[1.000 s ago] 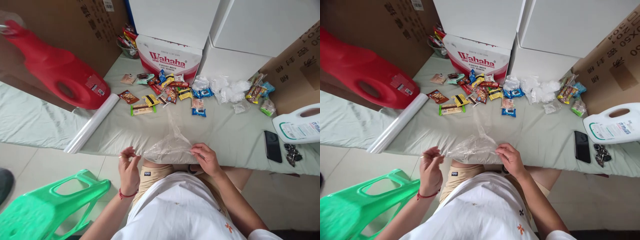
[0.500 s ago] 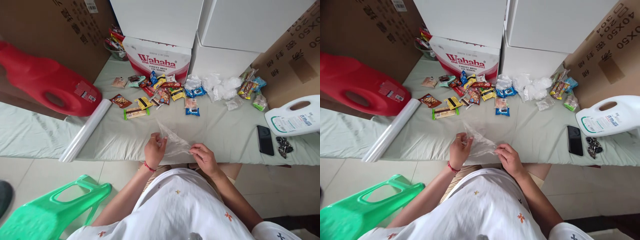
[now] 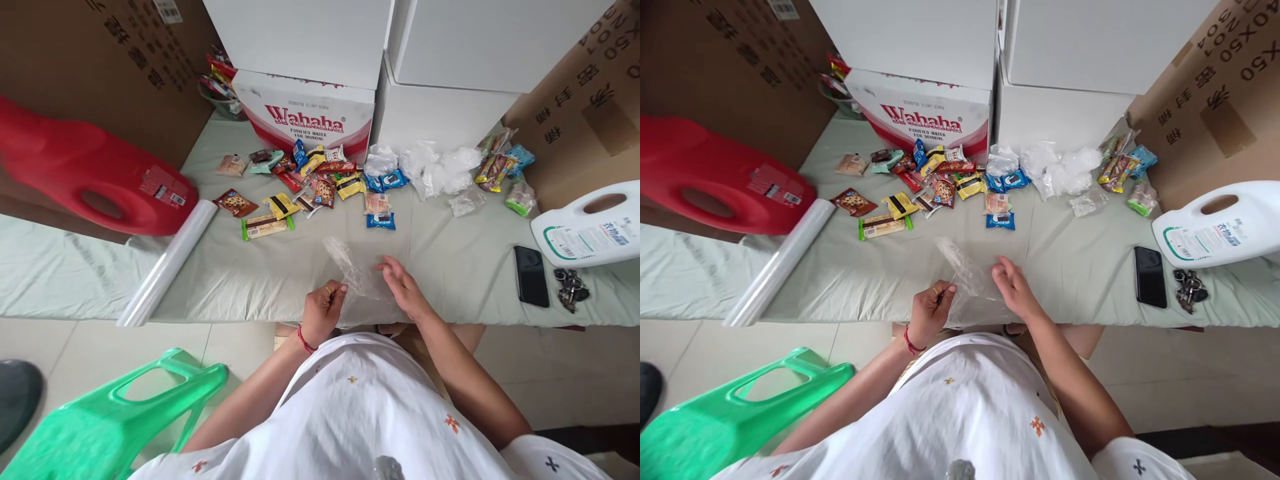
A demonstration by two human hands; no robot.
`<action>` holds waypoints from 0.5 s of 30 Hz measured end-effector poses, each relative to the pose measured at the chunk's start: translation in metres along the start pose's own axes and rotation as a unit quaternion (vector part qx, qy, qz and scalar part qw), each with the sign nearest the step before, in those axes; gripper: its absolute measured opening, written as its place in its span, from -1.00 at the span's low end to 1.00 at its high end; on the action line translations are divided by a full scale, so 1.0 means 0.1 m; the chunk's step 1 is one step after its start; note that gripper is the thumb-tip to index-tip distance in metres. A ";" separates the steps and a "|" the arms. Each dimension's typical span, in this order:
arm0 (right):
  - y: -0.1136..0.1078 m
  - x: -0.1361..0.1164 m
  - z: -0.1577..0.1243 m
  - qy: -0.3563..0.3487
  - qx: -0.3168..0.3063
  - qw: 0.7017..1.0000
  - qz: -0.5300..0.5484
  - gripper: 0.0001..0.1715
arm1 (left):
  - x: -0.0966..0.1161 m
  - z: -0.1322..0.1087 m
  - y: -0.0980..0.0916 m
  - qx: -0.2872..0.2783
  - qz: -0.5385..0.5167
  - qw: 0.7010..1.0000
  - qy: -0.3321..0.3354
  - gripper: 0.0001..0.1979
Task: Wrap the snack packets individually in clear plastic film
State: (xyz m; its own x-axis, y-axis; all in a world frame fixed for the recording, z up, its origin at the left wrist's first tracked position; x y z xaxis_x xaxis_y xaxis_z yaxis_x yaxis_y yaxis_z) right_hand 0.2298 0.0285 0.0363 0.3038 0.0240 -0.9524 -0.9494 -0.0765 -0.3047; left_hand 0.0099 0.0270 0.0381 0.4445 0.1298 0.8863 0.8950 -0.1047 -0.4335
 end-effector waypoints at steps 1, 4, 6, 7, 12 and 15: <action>0.10 0.01 0.10 0.012 -0.048 0.998 0.038 -0.32 | 0.01 -0.01 -0.01 0.002 0.000 1.000 0.001 -0.64; 0.27 0.03 0.28 0.030 -0.115 0.984 0.131 -0.36 | -0.05 -0.02 -0.09 0.024 0.002 0.999 -0.026 -0.63; 0.24 0.08 0.33 0.041 -0.064 0.983 0.165 -0.36 | -0.15 -0.02 -0.19 0.058 -0.001 0.996 -0.074 -0.62; 0.20 0.11 0.33 0.050 -0.025 0.983 0.172 -0.36 | -0.22 -0.02 -0.25 0.079 -0.005 0.992 -0.102 -0.61; -0.07 0.38 0.25 0.089 0.128 0.977 0.148 -0.35 | -0.62 0.02 -0.48 0.163 -0.057 0.962 -0.210 -0.60; -0.15 0.50 0.19 0.098 0.158 0.976 0.112 -0.37 | -0.76 0.10 -0.56 0.192 -0.016 0.954 -0.229 -0.61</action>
Point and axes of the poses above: each hand's wrist, its own z-axis towards the middle knuckle, its own y-axis out of the palm, x = y × z, the point moved 4 cm from there along z, towards the middle knuckle, and after that the axes turned 15 degrees about -y, right-handed, at the moved point
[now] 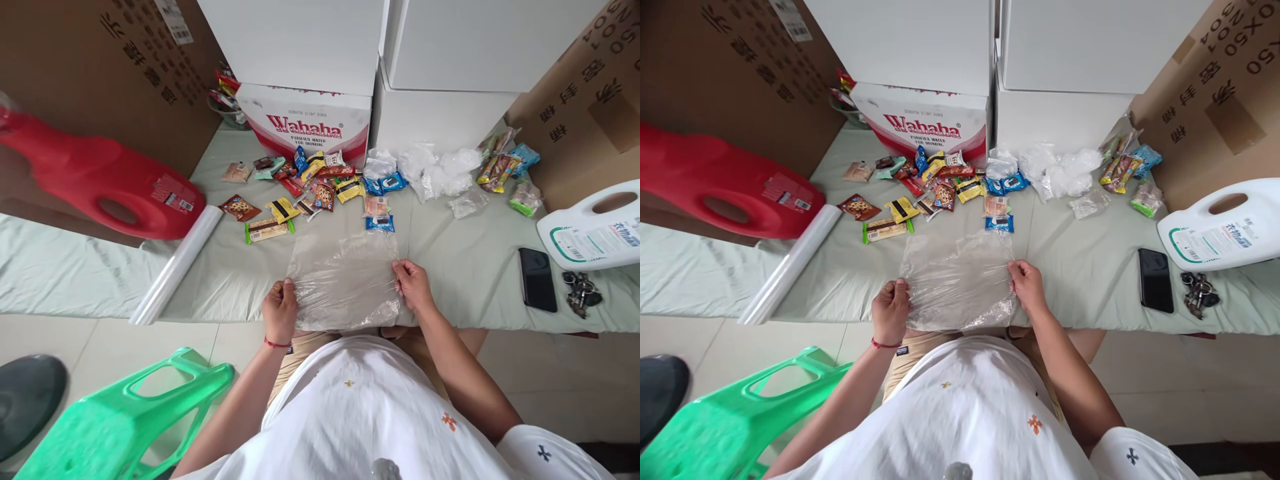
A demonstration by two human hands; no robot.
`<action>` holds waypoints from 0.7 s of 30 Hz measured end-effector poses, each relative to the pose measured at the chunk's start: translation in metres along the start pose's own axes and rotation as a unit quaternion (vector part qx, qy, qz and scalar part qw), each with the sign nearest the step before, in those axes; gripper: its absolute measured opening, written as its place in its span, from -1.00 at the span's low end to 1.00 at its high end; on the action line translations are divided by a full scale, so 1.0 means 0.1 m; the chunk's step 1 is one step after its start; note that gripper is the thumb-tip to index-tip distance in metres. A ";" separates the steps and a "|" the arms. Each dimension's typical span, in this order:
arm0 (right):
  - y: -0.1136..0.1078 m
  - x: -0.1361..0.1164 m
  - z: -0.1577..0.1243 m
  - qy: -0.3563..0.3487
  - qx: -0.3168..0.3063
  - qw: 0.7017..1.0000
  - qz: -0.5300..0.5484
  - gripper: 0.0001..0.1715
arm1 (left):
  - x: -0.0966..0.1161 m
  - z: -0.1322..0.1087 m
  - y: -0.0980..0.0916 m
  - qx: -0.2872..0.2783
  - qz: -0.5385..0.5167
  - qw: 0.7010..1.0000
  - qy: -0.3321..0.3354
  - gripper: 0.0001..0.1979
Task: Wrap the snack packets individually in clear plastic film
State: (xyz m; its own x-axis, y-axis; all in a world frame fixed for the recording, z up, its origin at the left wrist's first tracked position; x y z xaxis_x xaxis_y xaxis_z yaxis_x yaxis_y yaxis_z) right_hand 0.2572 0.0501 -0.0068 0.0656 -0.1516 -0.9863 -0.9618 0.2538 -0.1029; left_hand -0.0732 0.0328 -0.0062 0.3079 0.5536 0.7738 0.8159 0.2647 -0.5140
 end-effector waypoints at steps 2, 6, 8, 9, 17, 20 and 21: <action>-0.02 0.04 -0.01 -0.014 0.005 0.999 -0.031 -0.40 | 0.03 0.08 -0.02 0.026 0.043 0.999 0.015 -0.66; -0.01 0.03 -0.02 -0.058 -0.006 0.995 -0.081 -0.50 | 0.29 0.04 -0.20 0.194 0.077 0.971 0.120 -0.71; 0.00 -0.01 0.00 -0.078 -0.019 0.992 -0.101 -0.53 | 0.50 -0.13 -0.27 0.275 0.091 0.931 0.222 -0.69; 0.01 -0.03 0.01 -0.086 -0.026 0.990 -0.111 -0.54 | 0.61 -0.22 -0.25 0.270 0.105 0.913 0.288 -0.73; -0.16 -0.14 0.12 -0.146 -0.039 0.966 -0.209 -0.59 | 0.75 -0.08 0.55 -0.030 0.380 0.852 0.358 -0.51; -0.42 -0.09 0.17 -0.175 -0.037 0.934 -0.309 -0.68 | 0.60 0.20 0.60 -0.041 0.427 0.845 0.320 -0.44; -0.51 -0.09 0.21 -0.182 -0.031 0.922 -0.340 -0.71 | 0.57 0.25 0.59 -0.046 0.430 0.840 0.327 -0.43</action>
Point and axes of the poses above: each hand's wrist, its own z-axis towards the middle knuckle, its own y-axis out of the palm, x = y × z, the point moved 4 cm from there along z, towards the middle knuckle, and after that the axes turned 15 degrees about -y, right-handed, at the moved point
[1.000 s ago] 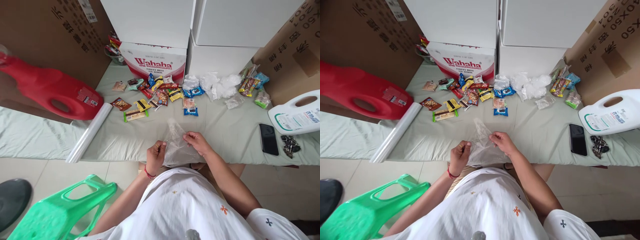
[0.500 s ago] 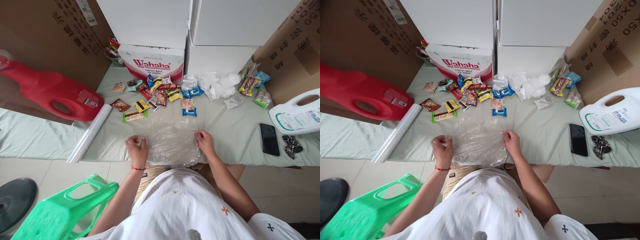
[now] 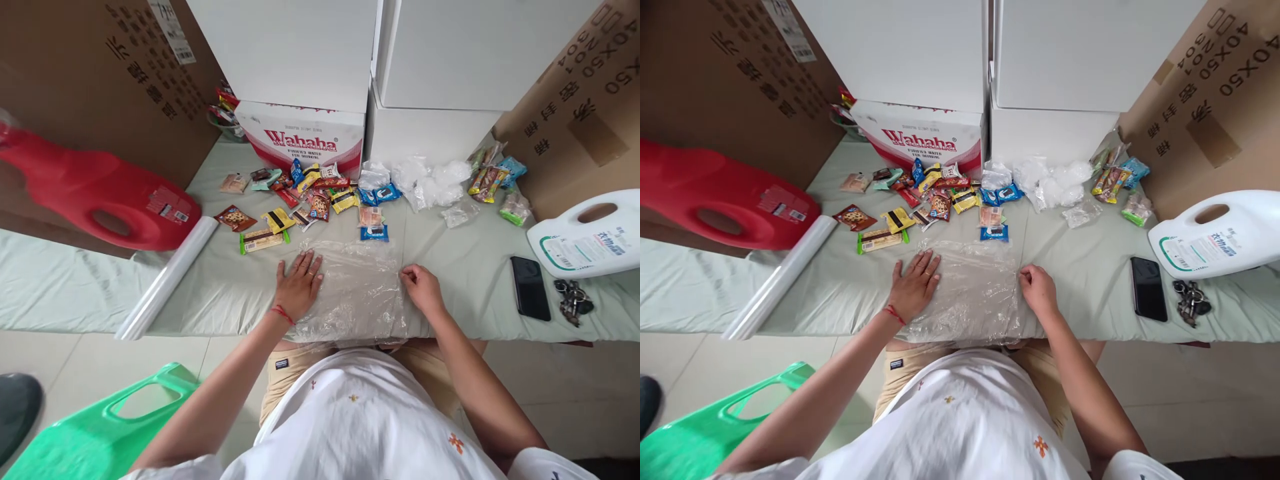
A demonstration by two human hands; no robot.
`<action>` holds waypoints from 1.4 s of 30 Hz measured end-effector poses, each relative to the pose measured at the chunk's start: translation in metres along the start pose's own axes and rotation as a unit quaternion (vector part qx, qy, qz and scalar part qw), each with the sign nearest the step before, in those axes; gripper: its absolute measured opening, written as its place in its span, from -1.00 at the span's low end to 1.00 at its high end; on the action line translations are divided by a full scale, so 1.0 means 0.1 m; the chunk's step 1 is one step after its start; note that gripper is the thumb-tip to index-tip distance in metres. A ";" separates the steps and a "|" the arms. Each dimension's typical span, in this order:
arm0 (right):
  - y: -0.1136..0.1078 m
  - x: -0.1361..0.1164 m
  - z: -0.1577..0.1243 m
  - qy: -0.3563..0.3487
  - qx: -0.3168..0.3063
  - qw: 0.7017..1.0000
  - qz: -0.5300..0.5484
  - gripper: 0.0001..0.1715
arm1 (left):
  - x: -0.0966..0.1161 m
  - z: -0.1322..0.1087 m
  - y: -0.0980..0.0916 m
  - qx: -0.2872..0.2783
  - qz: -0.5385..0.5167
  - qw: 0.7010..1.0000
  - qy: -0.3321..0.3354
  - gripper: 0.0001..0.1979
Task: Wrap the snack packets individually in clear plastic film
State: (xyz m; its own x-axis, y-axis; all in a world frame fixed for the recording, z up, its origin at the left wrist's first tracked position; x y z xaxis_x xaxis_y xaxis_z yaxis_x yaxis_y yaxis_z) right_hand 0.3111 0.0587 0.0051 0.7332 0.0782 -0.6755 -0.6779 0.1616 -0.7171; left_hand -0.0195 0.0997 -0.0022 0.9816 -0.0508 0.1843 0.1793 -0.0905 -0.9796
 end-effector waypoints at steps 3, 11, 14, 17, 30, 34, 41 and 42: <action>-0.19 0.04 0.24 -0.031 0.031 0.996 -0.079 -0.73 | -0.07 -0.01 0.02 0.008 -0.004 1.000 0.018 -0.41; 0.11 -0.56 1.79 -0.208 -0.117 0.960 -0.146 -0.27 | -0.04 -0.04 -0.01 0.019 -0.008 1.000 0.020 -0.42; 0.35 -0.56 2.11 -0.172 -0.253 0.936 -0.176 -0.06 | -0.05 -0.04 -0.01 0.021 -0.014 0.999 0.020 -0.42; 0.40 -0.48 2.21 -0.141 -0.293 0.929 -0.176 -0.20 | -0.06 -0.04 -0.01 0.025 -0.027 0.999 0.021 -0.43; 0.22 -0.48 2.21 0.045 -0.135 0.963 0.228 -0.57 | -0.06 -0.05 -0.02 0.036 -0.051 0.998 0.025 -0.44; 0.20 -0.53 2.46 -0.076 -0.109 0.991 -0.018 -0.57 | -0.06 -0.05 -0.02 0.037 -0.053 0.998 0.027 -0.44; 0.21 -0.30 2.69 -0.100 -0.245 0.911 -0.317 -0.29 | -0.06 -0.05 -0.03 0.037 -0.046 0.998 0.024 -0.44; 0.22 -0.29 2.70 -0.093 -0.245 0.911 -0.320 -0.32 | -0.06 -0.05 -0.03 0.038 -0.045 0.998 0.023 -0.45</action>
State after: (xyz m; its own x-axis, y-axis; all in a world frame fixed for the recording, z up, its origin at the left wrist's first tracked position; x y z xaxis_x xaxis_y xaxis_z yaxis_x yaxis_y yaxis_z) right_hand 0.2889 0.3256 0.0549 0.9522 0.2938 -0.0842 -0.0178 -0.2216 -0.9750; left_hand -0.0262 0.0949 0.0000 0.9575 -0.0911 0.2737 0.2729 -0.0209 -0.9618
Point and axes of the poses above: each hand's wrist, its own z-axis towards the middle knuckle, its own y-axis out of the palm, x = y × z, the point moved 4 cm from there along z, towards the middle knuckle, and after that the axes turned 15 degrees about -y, right-handed, at the moved point
